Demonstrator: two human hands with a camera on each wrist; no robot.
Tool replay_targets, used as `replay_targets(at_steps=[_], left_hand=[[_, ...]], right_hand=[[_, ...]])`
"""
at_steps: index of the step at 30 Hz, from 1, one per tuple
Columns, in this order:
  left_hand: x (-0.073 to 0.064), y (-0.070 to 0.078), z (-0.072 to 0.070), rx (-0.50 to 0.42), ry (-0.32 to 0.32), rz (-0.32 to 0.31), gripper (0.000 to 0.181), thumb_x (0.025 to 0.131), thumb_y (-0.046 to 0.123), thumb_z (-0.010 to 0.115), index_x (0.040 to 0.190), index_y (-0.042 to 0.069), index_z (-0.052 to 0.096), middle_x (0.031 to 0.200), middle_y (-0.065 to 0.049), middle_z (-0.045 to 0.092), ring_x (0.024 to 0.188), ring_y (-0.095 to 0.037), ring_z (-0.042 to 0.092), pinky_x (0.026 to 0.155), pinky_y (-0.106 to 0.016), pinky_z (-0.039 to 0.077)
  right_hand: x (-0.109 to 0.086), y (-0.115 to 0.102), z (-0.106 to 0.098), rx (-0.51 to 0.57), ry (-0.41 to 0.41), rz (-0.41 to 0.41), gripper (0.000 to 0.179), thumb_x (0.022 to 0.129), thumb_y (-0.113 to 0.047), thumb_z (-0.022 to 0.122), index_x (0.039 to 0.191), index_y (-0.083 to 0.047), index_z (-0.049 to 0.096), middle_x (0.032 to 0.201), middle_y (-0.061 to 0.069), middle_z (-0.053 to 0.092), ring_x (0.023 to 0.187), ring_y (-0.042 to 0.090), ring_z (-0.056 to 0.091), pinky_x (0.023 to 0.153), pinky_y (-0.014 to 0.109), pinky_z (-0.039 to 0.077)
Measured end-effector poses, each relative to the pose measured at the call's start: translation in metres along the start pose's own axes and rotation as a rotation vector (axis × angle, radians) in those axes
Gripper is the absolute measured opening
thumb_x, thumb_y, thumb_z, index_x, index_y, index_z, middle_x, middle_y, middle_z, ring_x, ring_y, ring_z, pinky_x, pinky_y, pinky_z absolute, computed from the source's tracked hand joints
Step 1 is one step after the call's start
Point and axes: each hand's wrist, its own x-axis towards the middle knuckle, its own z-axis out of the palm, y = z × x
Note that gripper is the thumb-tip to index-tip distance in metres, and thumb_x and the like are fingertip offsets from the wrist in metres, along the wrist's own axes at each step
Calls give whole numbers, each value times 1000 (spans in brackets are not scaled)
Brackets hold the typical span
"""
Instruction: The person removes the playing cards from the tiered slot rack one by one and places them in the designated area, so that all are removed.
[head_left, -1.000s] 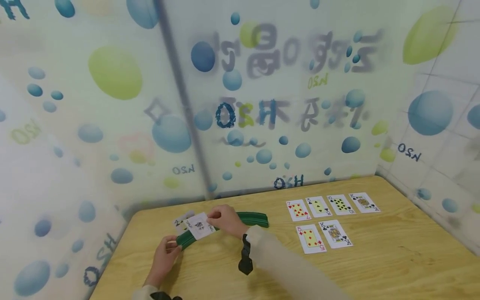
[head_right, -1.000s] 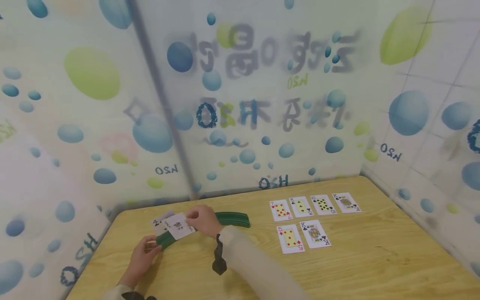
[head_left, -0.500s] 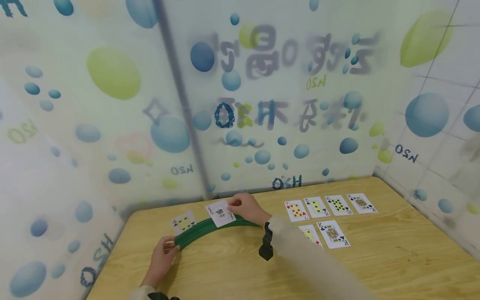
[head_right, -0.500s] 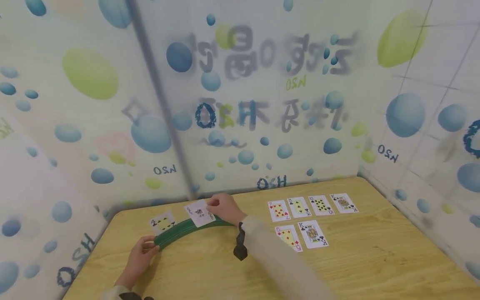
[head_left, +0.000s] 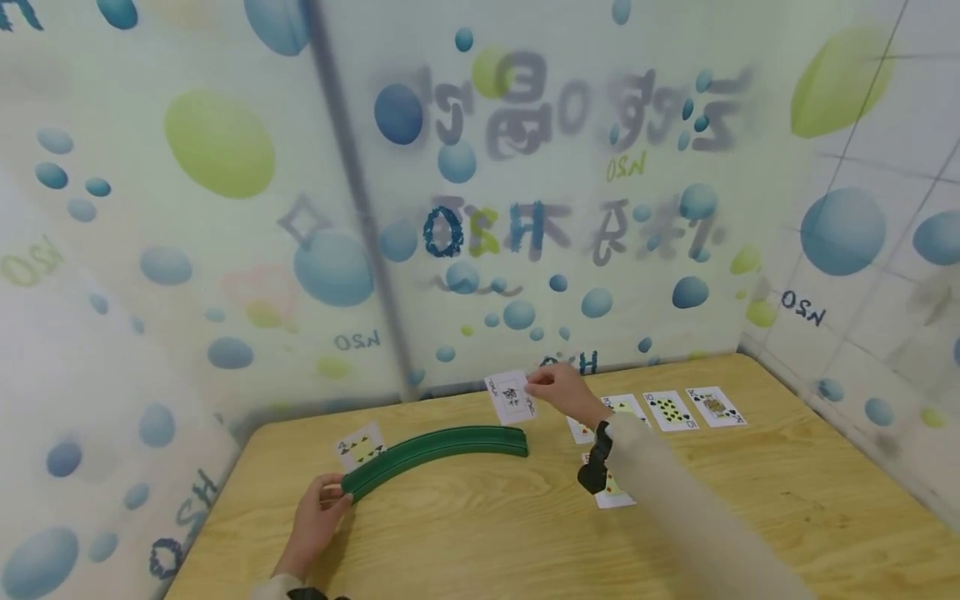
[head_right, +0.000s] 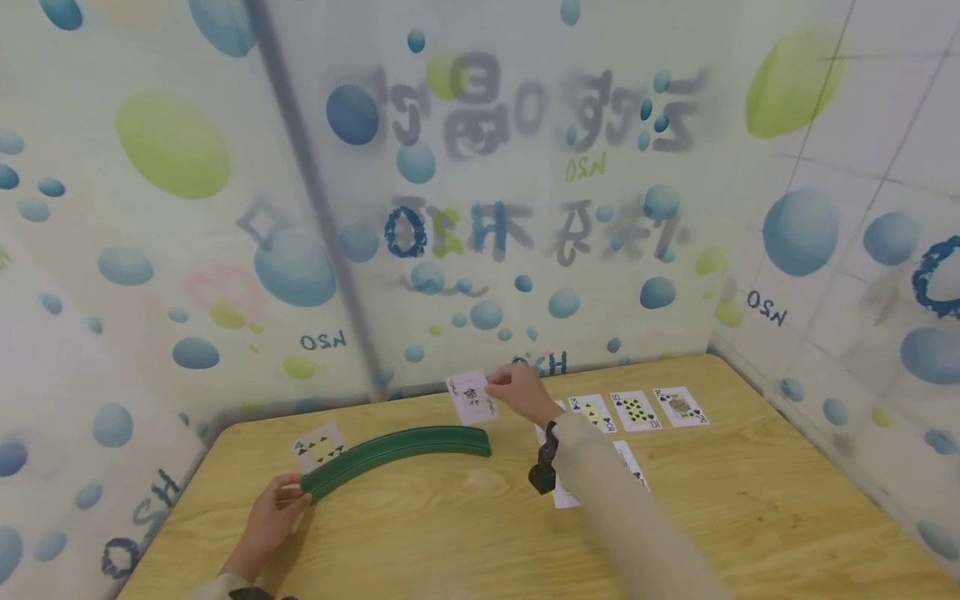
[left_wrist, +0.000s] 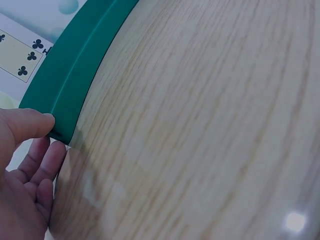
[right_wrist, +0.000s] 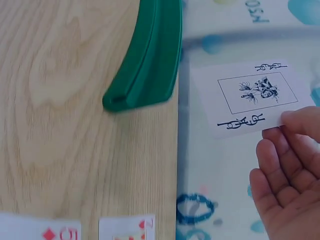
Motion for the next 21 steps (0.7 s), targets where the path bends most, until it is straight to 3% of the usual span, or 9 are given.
replay_targets(at_steps=[5, 15, 21], left_hand=[[0, 0, 0, 1, 4, 2, 31, 88, -2, 52, 117, -8, 42, 102, -26, 53, 94, -34, 53, 76, -37, 45], [-2, -1, -1, 4, 12, 24, 31, 87, -4, 52, 116, -9, 42, 100, -26, 53, 91, -33, 54, 75, -37, 45], [-2, 1, 0, 2, 11, 33, 31, 87, -4, 52, 116, -9, 43, 99, -25, 54, 91, -33, 54, 75, -37, 46]], right_hand=[[-6, 16, -25, -25, 27, 30, 14, 88, -14, 60, 92, -4, 68, 93, 7, 63, 83, 20, 56, 72, 36, 45], [-25, 44, -74, -61, 76, 50, 21, 90, -12, 57, 98, 6, 63, 89, 14, 61, 80, 28, 56, 71, 39, 45], [-39, 58, -98, -119, 86, 118, 22, 90, -14, 57, 99, 6, 61, 87, 14, 61, 79, 29, 56, 71, 42, 45]])
